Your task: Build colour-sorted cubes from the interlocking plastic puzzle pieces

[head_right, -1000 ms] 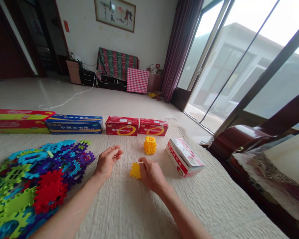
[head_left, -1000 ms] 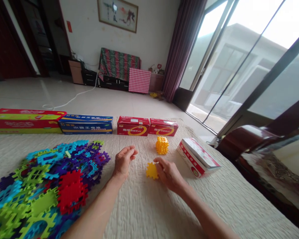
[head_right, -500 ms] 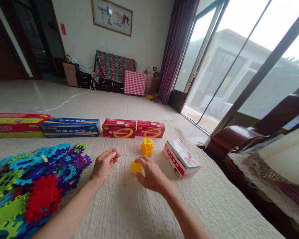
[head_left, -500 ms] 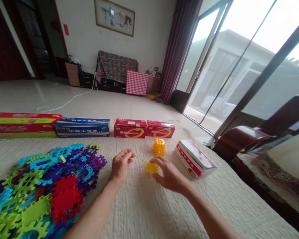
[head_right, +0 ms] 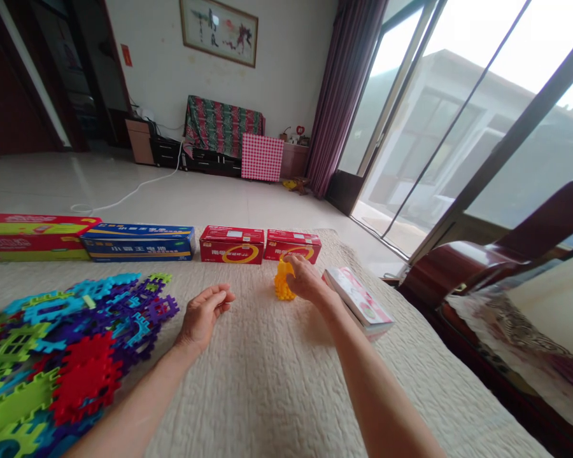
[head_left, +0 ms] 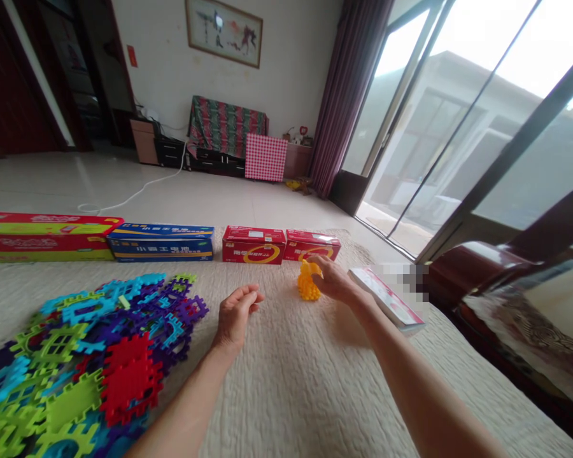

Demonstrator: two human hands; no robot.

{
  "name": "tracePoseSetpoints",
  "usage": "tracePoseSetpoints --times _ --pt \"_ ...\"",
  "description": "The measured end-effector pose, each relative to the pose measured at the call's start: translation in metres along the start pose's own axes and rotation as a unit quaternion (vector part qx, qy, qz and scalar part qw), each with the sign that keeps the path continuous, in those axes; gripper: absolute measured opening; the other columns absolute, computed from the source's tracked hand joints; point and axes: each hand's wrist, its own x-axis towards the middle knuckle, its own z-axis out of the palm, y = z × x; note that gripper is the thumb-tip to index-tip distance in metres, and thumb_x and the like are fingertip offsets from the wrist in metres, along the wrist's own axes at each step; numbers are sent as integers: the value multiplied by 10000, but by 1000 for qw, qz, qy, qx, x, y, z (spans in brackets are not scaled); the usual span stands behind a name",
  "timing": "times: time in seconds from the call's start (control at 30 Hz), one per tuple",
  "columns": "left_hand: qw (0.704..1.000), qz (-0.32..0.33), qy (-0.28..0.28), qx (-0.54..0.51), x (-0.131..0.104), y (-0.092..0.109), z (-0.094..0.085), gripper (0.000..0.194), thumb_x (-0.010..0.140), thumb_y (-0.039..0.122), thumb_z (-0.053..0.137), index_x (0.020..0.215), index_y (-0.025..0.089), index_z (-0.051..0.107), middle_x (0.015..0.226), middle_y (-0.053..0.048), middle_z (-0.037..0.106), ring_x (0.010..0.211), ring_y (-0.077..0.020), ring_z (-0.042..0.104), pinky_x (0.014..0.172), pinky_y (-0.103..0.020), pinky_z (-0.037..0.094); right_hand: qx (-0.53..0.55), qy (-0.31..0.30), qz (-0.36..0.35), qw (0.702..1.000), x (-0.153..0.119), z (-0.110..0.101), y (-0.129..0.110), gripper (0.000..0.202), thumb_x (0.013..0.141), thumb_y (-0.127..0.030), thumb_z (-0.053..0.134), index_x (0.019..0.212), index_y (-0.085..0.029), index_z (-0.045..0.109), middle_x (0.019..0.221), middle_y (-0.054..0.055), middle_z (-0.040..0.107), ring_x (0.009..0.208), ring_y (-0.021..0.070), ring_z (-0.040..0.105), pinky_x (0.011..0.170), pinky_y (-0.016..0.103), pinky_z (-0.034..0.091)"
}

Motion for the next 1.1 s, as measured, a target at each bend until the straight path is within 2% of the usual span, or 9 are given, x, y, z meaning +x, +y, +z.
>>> tracePoseSetpoints --times 0.13,0.23,0.37,0.5,0.63,0.77,0.8,0.9,1.1 --pt "1000 0 1 2 -1 1 0 358 577 360 715 855 134 692 708 -49 695 726 -151 617 671 -256 438 14 73 -61 995 -10 -2 -2 588 621 14 441 1167 -172 558 1295 120 511 1218 230 475 1019 434 399" --pt "1000 2 0 4 -1 1 1 357 575 363 713 849 136 696 704 -49 694 720 -150 617 661 -253 437 30 117 -81 989 -31 -1 -17 584 620 31 401 1128 -201 571 1248 82 546 1159 201 518 988 399 425" --pt "1000 8 2 8 -1 1 1 357 573 358 708 851 135 699 708 -54 696 727 -157 622 659 -255 439 60 77 -56 994 -71 14 -49 460 681 15 392 1030 -204 597 1063 56 628 1001 174 592 900 335 468" --pt "999 27 -5 15 -1 0 -1 341 590 355 692 850 135 697 708 -57 697 736 -162 628 668 -260 443 98 21 -42 994 -111 36 -77 449 656 18 403 1001 -196 595 1061 58 620 989 169 584 874 289 464" --pt "997 55 -20 49 2 -5 -2 326 616 364 654 852 143 692 706 -52 698 749 -173 635 674 -267 451 102 26 -12 994 -136 52 -91 346 666 14 416 875 -199 591 972 49 627 918 167 579 842 271 456" --pt "978 106 -35 176 1 -10 1 286 658 326 572 858 159 689 709 -36 695 686 -164 618 651 -266 441 79 62 23 995 -148 62 -101 318 740 -27 428 947 -201 595 1135 62 609 1059 191 549 931 312 417" --pt "966 120 -43 226 -2 -11 0 263 667 307 548 839 169 691 706 -31 694 644 -155 600 631 -263 432 70 65 35 995 -150 63 -105 318 755 -36 424 966 -201 595 1155 66 607 1081 197 544 942 322 410" --pt "952 130 -54 271 -17 -10 -5 175 636 245 574 748 190 697 646 -19 680 576 -152 568 602 -263 409 41 72 61 995 -158 64 -118 338 783 -47 399 1018 -194 592 1198 85 599 1137 216 523 965 356 394" --pt "935 153 -85 309 -58 -2 -28 104 615 197 642 695 233 698 710 -27 708 713 -191 622 727 -290 441 18 92 87 992 -180 60 -142 345 785 -54 414 1024 -221 597 1196 81 605 1151 228 516 957 375 396"
